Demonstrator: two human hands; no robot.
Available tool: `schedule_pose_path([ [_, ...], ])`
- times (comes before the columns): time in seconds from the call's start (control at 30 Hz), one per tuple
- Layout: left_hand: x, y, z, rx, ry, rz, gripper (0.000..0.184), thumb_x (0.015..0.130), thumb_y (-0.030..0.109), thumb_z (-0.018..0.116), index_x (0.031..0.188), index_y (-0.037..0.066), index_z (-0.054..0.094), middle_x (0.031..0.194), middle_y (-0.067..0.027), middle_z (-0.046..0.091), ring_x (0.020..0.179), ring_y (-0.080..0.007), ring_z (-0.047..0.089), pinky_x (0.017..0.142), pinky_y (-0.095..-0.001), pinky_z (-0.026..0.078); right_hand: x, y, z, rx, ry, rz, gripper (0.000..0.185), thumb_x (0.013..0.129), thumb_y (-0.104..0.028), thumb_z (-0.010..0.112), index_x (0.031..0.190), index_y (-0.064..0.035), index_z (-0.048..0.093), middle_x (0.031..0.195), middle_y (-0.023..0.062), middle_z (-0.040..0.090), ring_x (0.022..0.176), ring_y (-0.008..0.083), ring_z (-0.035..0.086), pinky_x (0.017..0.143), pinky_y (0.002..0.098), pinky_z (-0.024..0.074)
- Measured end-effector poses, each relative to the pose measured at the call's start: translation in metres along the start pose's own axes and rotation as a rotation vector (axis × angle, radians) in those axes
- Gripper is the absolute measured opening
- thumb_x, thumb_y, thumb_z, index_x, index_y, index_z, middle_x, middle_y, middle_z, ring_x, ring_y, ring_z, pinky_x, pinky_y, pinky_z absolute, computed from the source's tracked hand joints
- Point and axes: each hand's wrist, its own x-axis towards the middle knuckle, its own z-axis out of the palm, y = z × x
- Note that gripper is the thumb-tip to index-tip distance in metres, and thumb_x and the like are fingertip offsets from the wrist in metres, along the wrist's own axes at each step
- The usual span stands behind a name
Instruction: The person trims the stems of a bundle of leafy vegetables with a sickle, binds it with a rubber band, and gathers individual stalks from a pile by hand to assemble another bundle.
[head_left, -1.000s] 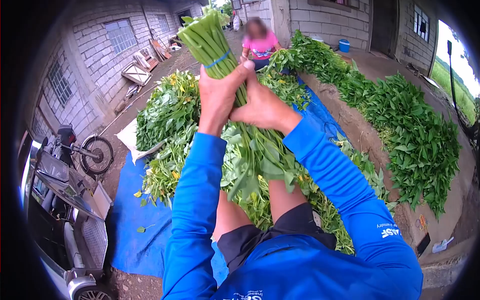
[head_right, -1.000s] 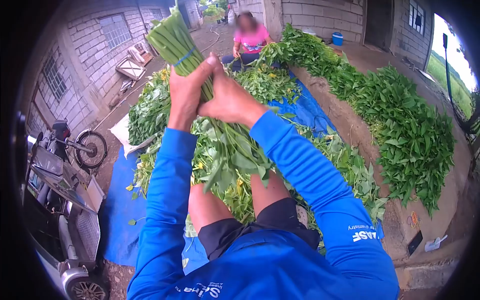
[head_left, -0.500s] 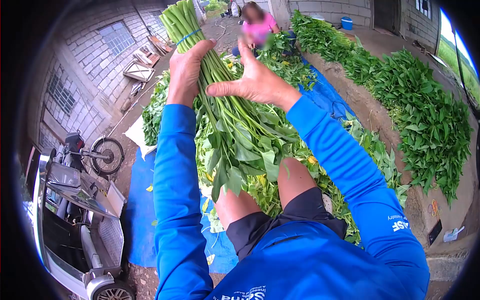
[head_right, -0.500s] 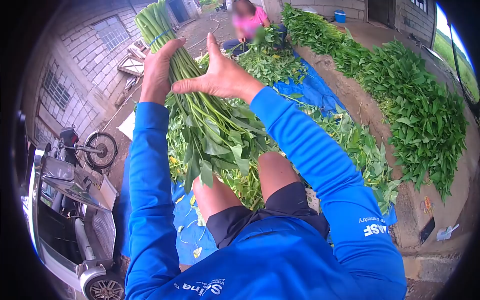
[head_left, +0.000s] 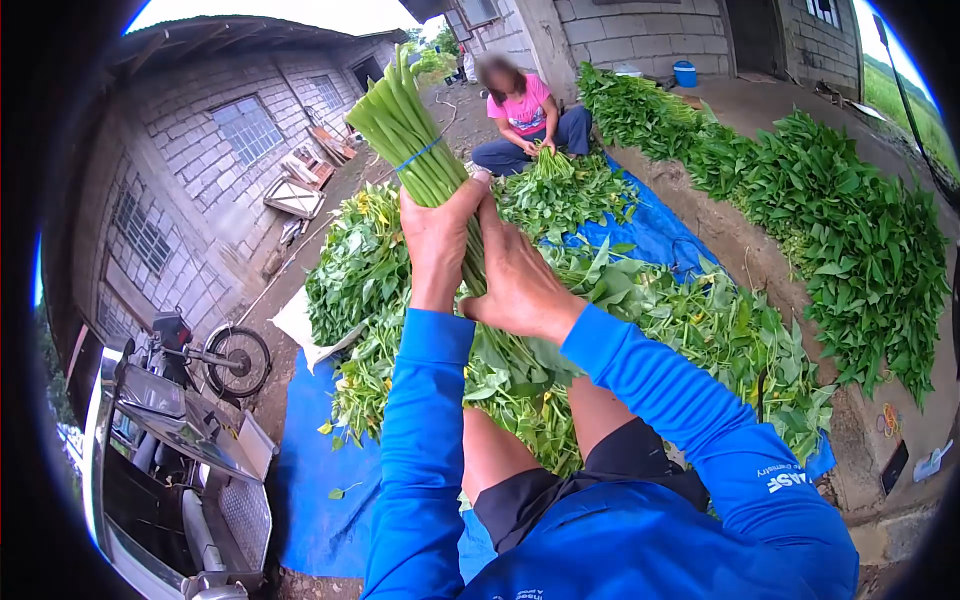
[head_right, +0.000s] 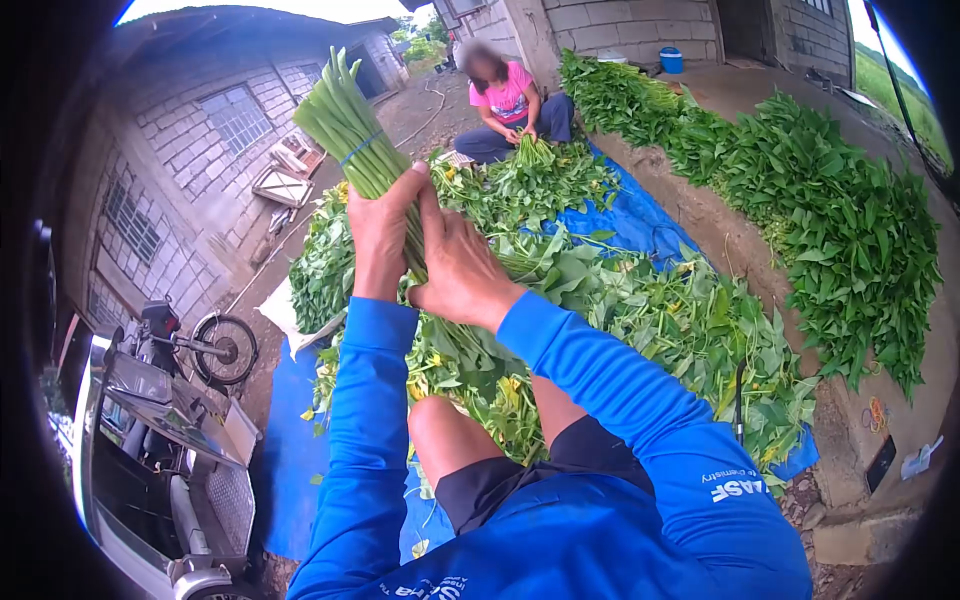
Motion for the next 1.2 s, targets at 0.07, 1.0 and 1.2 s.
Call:
schedule_pose_path([
  [0.07, 0.017, -0.015, -0.021, -0.170, -0.115, -0.151, 0.040, 0.087, 0.021, 0.086, 0.114, 0.003, 0.063, 0.095, -0.0058, 0.069, 0.078, -0.0162, 0.069, 0.072, -0.0308, 0.056, -0.004, 0.012, -0.012, -0.036, -0.100, -0.114, 0.130, 0.078, -0.038, 0.088, 0.169, 0.0039, 0.005, 0.159, 0.0487, 0.028, 0.152, 0.0586, 0.032, 0.126, 0.0581, 0.0321],
  [1.0, -0.036, 0.058, 0.106, -0.359, -0.563, -0.034, 0.127, 0.074, 0.073, 0.089, 0.162, -0.002, 0.036, 0.143, -0.0235, 0.063, 0.127, -0.0339, 0.067, 0.105, -0.0430, 0.054, -0.130, 0.039, -0.110, 0.840, 0.178, -0.002, 0.126, 0.073, -0.012, 0.078, 0.173, -0.0038, 0.002, 0.172, 0.0172, 0.034, 0.158, 0.0252, 0.036, 0.129, 0.0407, 0.0288],
  [1.2, -0.060, -0.026, 0.064, -0.348, -0.915, -0.501, 0.076, 0.091, 0.027, 0.087, 0.153, 0.001, 0.053, 0.126, -0.0168, 0.075, 0.104, -0.0254, 0.076, 0.090, -0.0358, 0.059, -0.175, 0.091, -0.187, 0.650, 0.445, 0.259, 0.117, 0.080, -0.002, 0.085, 0.173, -0.0099, 0.014, 0.164, 0.0065, 0.043, 0.150, 0.0190, 0.042, 0.126, 0.0396, 0.0319],
])
